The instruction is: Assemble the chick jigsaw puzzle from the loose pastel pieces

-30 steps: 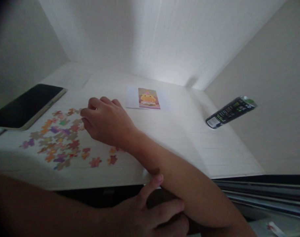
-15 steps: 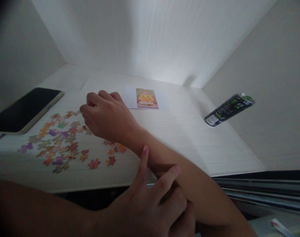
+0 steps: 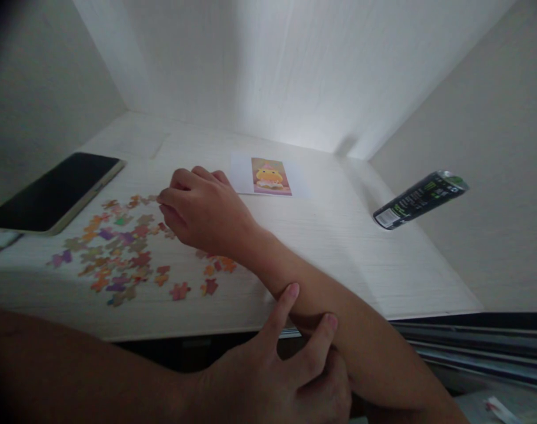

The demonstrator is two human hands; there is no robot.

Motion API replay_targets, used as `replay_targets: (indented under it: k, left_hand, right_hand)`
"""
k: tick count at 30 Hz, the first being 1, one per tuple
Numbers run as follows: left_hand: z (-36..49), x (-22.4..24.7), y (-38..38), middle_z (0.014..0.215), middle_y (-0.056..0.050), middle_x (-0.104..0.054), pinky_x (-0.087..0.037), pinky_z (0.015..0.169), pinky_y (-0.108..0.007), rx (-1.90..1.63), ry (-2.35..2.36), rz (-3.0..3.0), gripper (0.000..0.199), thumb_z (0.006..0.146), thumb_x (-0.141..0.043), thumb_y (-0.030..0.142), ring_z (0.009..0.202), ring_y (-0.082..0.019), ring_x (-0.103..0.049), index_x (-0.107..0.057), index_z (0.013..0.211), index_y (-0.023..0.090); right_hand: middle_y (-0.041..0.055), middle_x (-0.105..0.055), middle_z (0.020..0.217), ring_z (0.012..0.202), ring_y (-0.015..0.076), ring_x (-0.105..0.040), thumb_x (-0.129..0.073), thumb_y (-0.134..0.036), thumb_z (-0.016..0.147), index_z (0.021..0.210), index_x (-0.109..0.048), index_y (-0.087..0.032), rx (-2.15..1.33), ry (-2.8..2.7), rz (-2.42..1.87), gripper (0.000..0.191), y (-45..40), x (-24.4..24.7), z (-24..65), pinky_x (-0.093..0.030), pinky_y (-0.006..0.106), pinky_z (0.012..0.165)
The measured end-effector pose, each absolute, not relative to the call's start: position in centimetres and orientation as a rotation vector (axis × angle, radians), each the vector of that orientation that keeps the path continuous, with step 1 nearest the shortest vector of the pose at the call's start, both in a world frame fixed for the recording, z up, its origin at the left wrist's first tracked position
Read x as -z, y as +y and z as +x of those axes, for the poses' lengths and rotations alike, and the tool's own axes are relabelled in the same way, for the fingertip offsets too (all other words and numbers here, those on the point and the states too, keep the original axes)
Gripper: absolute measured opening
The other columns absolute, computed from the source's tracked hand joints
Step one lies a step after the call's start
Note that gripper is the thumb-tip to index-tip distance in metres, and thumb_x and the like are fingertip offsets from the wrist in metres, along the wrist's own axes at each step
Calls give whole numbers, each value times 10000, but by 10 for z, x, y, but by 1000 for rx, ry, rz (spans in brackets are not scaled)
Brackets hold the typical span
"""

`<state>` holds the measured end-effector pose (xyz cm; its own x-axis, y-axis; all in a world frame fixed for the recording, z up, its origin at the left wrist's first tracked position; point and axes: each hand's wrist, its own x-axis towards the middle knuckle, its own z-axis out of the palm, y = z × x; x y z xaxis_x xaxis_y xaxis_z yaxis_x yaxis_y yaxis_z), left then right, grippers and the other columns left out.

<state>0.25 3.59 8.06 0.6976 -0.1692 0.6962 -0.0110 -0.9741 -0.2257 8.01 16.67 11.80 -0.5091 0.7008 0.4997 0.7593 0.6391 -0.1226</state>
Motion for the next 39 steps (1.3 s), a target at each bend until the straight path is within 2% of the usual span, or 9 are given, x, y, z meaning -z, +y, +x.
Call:
replay_targets:
  k: [7,12,16,21,25,31,36,39]
  left_hand:
    - [2,-78,36,1241,33,-641,-557,960,-699,1144,126,-2707,298,1012,-474,333,1340,-355,-505,-728,1135,428]
    - [3,-81,38,1272,44,-628,-543,934,-745,1146,94,-2720,304,1016,-469,326,1332,-361,-508,-721,1139,443]
    - [3,-88,37,1258,27,-623,-529,931,-777,1138,-20,-2712,297,1018,-464,333,1334,-382,-502,-726,1152,371]
    - [1,-96,41,1363,-33,-565,-584,913,-708,1015,-76,-2700,350,1026,-424,328,1365,-383,-472,-674,1270,313]
    - [-1,-98,47,1443,-71,-530,-581,945,-663,978,-26,-2726,365,1028,-426,343,1366,-372,-484,-638,1325,336]
    - [0,-98,48,1397,-84,-572,-541,1036,-557,1011,66,-2707,367,1018,-441,335,1310,-368,-545,-666,1304,377]
    - [1,-99,47,1464,-81,-517,-552,957,-695,974,-23,-2755,367,1031,-423,341,1372,-370,-479,-640,1326,362]
    - [0,-100,47,1519,-92,-462,-555,969,-698,899,-35,-2776,394,1045,-390,359,1401,-361,-445,-611,1365,295]
  right_hand:
    - [79,-679,1048,965,194,-563,-479,-231,1028,1047,-732,-167,57,-2337,-1137,261,165,-117,79,-390,376,867]
    - [78,-681,1036,956,198,-561,-488,-232,1025,1040,-734,-169,122,-2350,-1129,255,165,-120,80,-386,379,852]
    - [81,-676,1041,945,203,-548,-478,-229,1029,1029,-732,-172,207,-2367,-1143,260,165,-124,83,-377,386,847]
    - [90,-669,1059,957,214,-528,-443,-217,1038,1021,-711,-177,268,-2395,-1130,271,165,-124,86,-375,401,859]
    - [90,-662,1061,961,216,-527,-438,-210,1039,1030,-704,-179,287,-2410,-1118,268,166,-123,87,-371,407,860]
    - [89,-652,1066,981,217,-529,-438,-217,1044,1038,-703,-180,317,-2411,-1136,268,166,-124,88,-366,397,856]
    - [85,-653,1077,992,221,-531,-435,-208,1041,1041,-699,-192,345,-2415,-1138,264,165,-126,89,-364,400,868]
    - [88,-654,1077,988,226,-531,-436,-207,1040,1028,-697,-195,361,-2424,-1134,261,164,-127,89,-365,406,861]
